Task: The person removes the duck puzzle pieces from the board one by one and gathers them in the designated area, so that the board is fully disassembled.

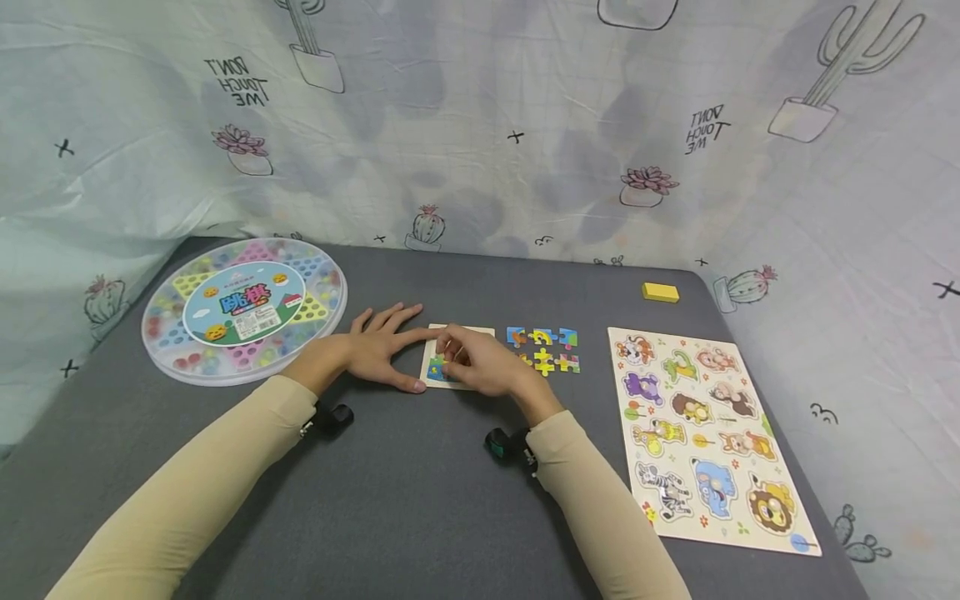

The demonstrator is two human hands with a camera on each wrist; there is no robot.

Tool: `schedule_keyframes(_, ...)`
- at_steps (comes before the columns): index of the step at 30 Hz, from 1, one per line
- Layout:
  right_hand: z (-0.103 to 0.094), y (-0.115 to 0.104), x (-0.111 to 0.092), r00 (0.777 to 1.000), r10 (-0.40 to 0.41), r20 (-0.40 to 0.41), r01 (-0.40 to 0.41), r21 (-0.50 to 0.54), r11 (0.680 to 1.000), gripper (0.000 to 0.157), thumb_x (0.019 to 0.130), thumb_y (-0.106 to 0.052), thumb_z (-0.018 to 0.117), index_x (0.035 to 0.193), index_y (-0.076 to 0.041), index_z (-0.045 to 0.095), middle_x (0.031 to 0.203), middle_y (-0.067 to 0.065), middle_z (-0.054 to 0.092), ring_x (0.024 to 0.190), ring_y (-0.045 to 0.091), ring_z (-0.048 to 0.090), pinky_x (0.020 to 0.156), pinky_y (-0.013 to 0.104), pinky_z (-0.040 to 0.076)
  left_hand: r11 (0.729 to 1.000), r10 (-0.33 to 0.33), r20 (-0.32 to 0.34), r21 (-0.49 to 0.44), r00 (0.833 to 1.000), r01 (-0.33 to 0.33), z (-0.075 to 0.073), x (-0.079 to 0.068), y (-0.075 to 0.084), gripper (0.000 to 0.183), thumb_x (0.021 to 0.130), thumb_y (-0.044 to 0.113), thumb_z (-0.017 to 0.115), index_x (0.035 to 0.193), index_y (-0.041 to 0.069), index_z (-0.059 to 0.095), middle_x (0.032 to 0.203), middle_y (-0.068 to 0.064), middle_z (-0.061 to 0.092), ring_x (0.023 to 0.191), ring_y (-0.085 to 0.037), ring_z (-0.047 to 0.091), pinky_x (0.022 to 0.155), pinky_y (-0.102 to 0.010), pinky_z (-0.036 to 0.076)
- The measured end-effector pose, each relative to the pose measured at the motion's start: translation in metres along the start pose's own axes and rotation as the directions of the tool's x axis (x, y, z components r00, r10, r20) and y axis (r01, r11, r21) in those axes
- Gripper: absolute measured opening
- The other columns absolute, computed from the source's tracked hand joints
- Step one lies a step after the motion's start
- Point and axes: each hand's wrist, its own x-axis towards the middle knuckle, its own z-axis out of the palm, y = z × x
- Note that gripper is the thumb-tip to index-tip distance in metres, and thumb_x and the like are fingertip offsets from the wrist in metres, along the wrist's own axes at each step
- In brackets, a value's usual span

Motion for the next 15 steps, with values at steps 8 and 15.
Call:
schedule_keyframes(8,0.0025,0.0022,-0.0035,0.997,-0.057,-0.058,0.057,-0.005,0.998,0.017,0.104,-0.011,0.062,0.121,-0.009,0.062,0.104,0.006,0.068,0.090,0.017,0.065,0.078,0.035,0.054,1.000,-0.011,0.000,0.010,1.000,0.011,0.0020,0.0006,-0.0012,0.107,0.072,0.095,0.055,0.162,0.054,0.013,0.173,0.005,-0.015,0.158,-0.030,-0.017,0.118,-0.070,-0.007)
schedule_keyframes(15,0.0006,0.0035,-0.0099,0.993,-0.066,-0.098,0.069,0.026,0.997,0.020,0.104,-0.013,0.062,0.123,-0.009,0.066,0.104,0.004,0.067,0.088,0.016,0.065,0.078,0.036,0.054,1.000,-0.012,0.009,0.002,1.000,0.012,0.0003,0.0006,-0.0011,0.105,0.074,0.092,0.058,0.161,0.055,0.012,0.172,0.006,-0.017,0.158,-0.030,-0.018,0.118,-0.070,-0.007)
